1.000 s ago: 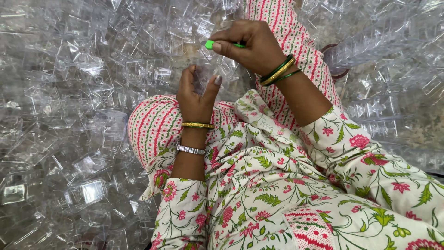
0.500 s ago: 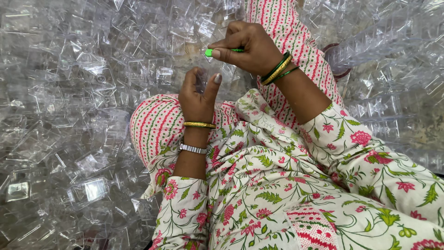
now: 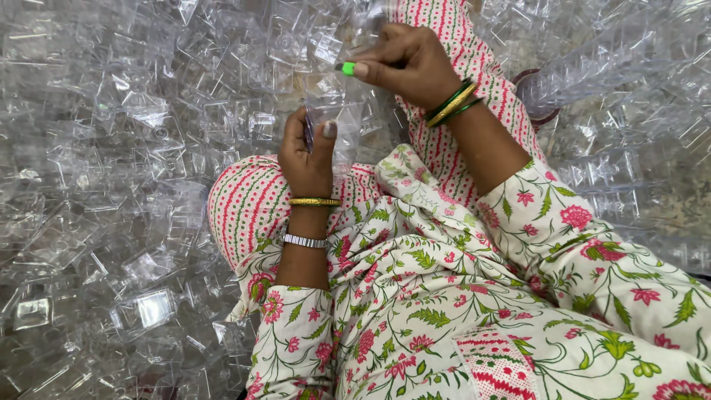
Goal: The person sits on the floor among large piles of clear plastic boxes and marks each box with a green marker, one box at a time, setting marked boxes aside as they work through the pile.
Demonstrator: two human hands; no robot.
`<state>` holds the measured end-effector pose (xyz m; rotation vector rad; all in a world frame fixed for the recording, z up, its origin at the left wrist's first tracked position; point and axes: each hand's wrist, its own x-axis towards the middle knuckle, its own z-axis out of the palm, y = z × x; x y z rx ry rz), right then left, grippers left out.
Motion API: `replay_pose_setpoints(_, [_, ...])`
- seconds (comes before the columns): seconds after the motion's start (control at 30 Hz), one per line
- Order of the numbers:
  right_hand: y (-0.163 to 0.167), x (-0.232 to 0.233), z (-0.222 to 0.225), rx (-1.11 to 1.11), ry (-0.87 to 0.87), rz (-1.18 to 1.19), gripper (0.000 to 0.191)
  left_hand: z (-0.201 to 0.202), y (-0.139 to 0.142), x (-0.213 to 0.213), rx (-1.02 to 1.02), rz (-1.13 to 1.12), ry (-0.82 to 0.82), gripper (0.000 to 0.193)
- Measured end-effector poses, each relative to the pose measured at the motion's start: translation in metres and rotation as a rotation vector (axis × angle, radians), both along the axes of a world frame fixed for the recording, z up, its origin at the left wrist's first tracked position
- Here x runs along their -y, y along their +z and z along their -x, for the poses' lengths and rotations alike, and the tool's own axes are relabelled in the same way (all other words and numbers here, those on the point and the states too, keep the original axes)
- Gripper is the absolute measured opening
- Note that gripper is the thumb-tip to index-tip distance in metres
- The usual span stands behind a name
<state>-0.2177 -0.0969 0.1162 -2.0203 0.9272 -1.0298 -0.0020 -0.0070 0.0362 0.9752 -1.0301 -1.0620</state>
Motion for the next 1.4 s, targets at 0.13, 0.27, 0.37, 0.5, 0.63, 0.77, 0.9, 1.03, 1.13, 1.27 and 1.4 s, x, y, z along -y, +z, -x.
replay_pose_setpoints(0.13, [0.001, 0.004, 0.015, -0.069, -0.001, 0.016, 0.028, -0.002, 0.004, -0.001, 0.087, 0.018, 0.078, 0.048])
replay_pose_setpoints(0.27, [0.002, 0.006, 0.017, -0.134, -0.005, 0.062, 0.026, -0.003, 0.005, -0.002, 0.068, 0.017, 0.063, 0.047])
replay_pose_setpoints(0.37, [0.003, 0.004, 0.015, -0.116, 0.018, 0.063, 0.022, -0.003, 0.002, -0.003, 0.102, 0.025, 0.097, 0.046])
replay_pose_setpoints(0.5, [0.004, 0.0, 0.015, -0.041, 0.147, -0.077, 0.023, -0.001, -0.007, 0.006, 0.044, -0.08, 0.253, 0.039])
replay_pose_setpoints(0.63, [-0.01, 0.0, 0.003, 0.187, 0.056, -0.306, 0.024, -0.01, -0.017, 0.015, -0.114, -0.048, 0.302, 0.029])
replay_pose_setpoints(0.77, [-0.029, 0.014, -0.021, -0.251, -0.299, -0.213, 0.048, -0.01, -0.022, 0.018, -0.171, -0.002, 0.263, 0.03])
replay_pose_setpoints(0.9, [-0.038, 0.01, -0.048, -0.691, -0.475, -0.224, 0.05, -0.009, -0.025, 0.017, -0.155, 0.022, 0.2, 0.032])
replay_pose_setpoints(1.03, [-0.039, -0.002, -0.06, -0.836, -0.451, -0.281, 0.026, -0.011, -0.031, 0.016, -0.247, 0.031, 0.146, 0.036])
replay_pose_setpoints(1.13, [-0.037, -0.004, -0.061, -0.787, -0.516, -0.266, 0.034, -0.01, -0.036, 0.014, -0.245, 0.002, 0.134, 0.045])
replay_pose_setpoints(1.27, [-0.035, -0.002, -0.06, -0.871, -0.521, -0.251, 0.036, -0.009, -0.039, 0.01, -0.215, -0.075, 0.198, 0.062])
replay_pose_setpoints(1.4, [-0.034, -0.003, -0.059, -0.878, -0.434, -0.27, 0.034, -0.01, -0.038, 0.007, -0.179, -0.057, 0.148, 0.066])
